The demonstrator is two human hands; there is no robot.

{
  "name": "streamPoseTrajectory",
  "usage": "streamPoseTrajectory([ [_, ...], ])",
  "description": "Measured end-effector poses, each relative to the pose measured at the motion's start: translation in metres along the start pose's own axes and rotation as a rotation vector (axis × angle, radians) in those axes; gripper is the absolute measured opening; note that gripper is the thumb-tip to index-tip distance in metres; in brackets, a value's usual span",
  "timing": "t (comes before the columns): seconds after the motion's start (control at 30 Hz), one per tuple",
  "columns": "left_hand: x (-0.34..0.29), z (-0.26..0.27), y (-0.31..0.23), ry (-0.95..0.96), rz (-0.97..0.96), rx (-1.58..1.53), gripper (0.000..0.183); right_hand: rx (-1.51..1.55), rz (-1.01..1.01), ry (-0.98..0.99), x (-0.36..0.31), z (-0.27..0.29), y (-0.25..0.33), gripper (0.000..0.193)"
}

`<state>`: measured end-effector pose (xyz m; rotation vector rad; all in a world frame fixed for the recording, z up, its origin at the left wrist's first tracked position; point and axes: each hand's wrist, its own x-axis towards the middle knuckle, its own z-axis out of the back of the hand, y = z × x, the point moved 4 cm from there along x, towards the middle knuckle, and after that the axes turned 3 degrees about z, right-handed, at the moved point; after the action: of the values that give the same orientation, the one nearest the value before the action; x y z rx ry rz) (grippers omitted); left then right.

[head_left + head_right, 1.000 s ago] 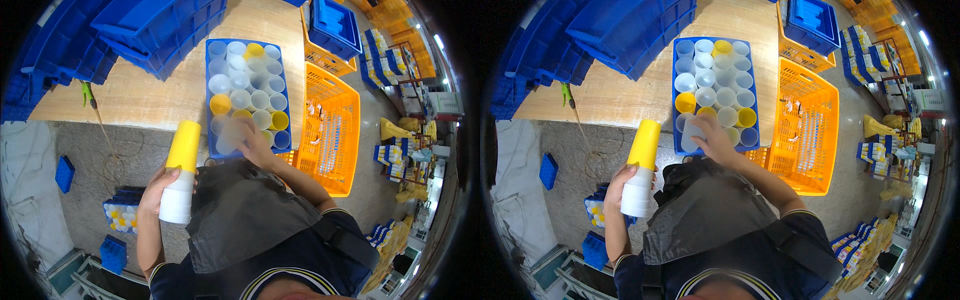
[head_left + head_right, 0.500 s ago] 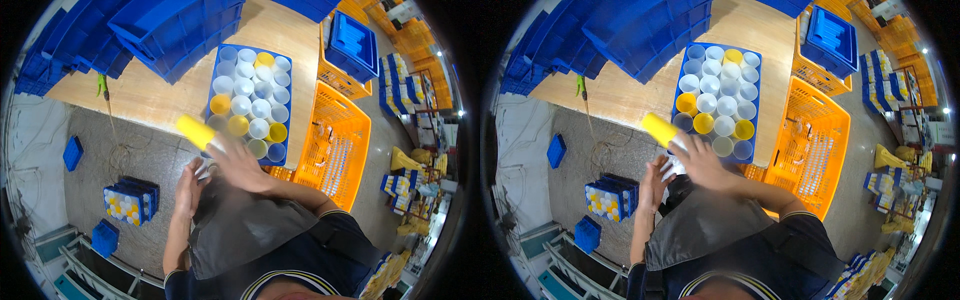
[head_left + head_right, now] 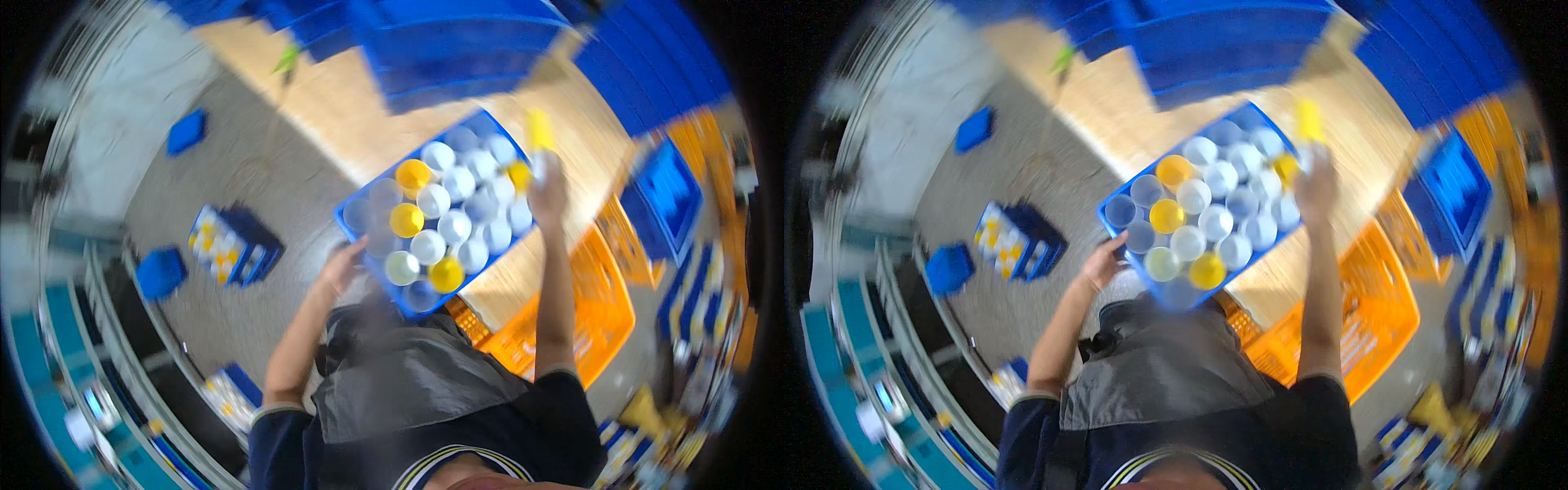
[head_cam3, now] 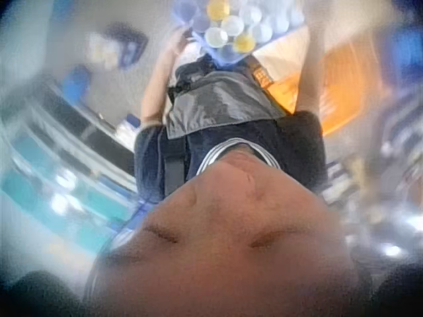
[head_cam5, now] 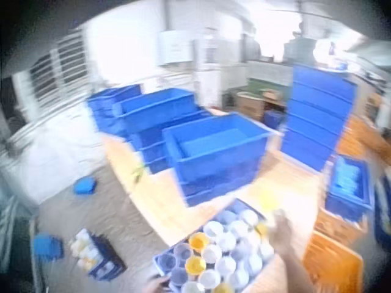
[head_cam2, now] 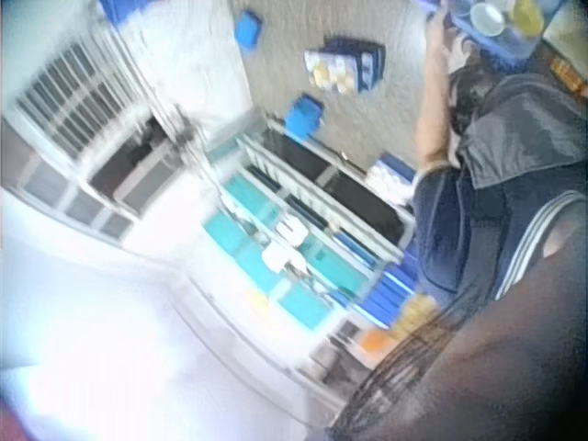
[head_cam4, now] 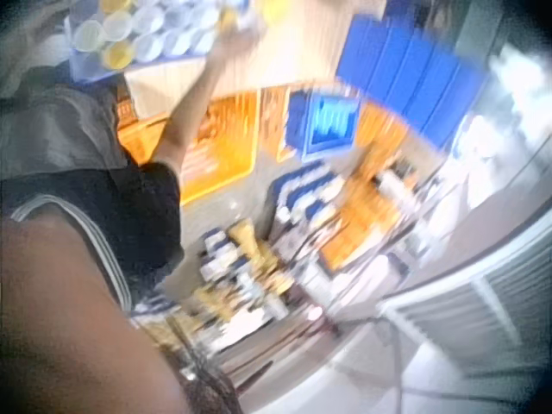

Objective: The person fills small white and yellow containers from a stack, places them into blue trays, and moves the trays to a machine. They then use a green handheld device to scan or treat the containers and place labels on some of them.

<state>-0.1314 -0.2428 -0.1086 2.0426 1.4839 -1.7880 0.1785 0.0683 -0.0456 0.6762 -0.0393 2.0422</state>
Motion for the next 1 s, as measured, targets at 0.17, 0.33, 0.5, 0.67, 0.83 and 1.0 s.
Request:
streamPoseTrajectory([
  [0.17, -0.065, 0.161, -0.028, -0.379, -0.005, 0.399, 0.064, 0.058, -0.130, 0.246, -0.069, -0.036, 0.003, 0.082],
  [0.33, -0.138, 0.278, 0.028, -0.590, -0.048, 0.123, 0.048, 0.105, -0.173, 0.344, -0.108, -0.083, 0.048, 0.091],
  [0.5, -0.149, 0.403, 0.119, -0.814, 0.077, -0.270, 0.037, -0.023, -0.086, 0.368, -0.079, -0.108, 0.083, 0.087],
  [0.67, -0.089, 0.538, 0.132, -1.119, 0.009, -0.737, 0.041, -0.134, -0.122, 0.387, -0.070, -0.129, 0.165, 0.088],
  [0.83, 0.002, 0.673, 0.094, -1.217, -0.076, -1.073, 0.044, -0.381, -0.221, 0.455, -0.082, -0.149, 0.208, 0.092],
  [1.0, 0.084, 0.780, 0.082, -0.975, -0.210, -1.174, 0.073, -0.418, -0.254, 0.485, -0.087, -0.166, 0.173, 0.095],
])
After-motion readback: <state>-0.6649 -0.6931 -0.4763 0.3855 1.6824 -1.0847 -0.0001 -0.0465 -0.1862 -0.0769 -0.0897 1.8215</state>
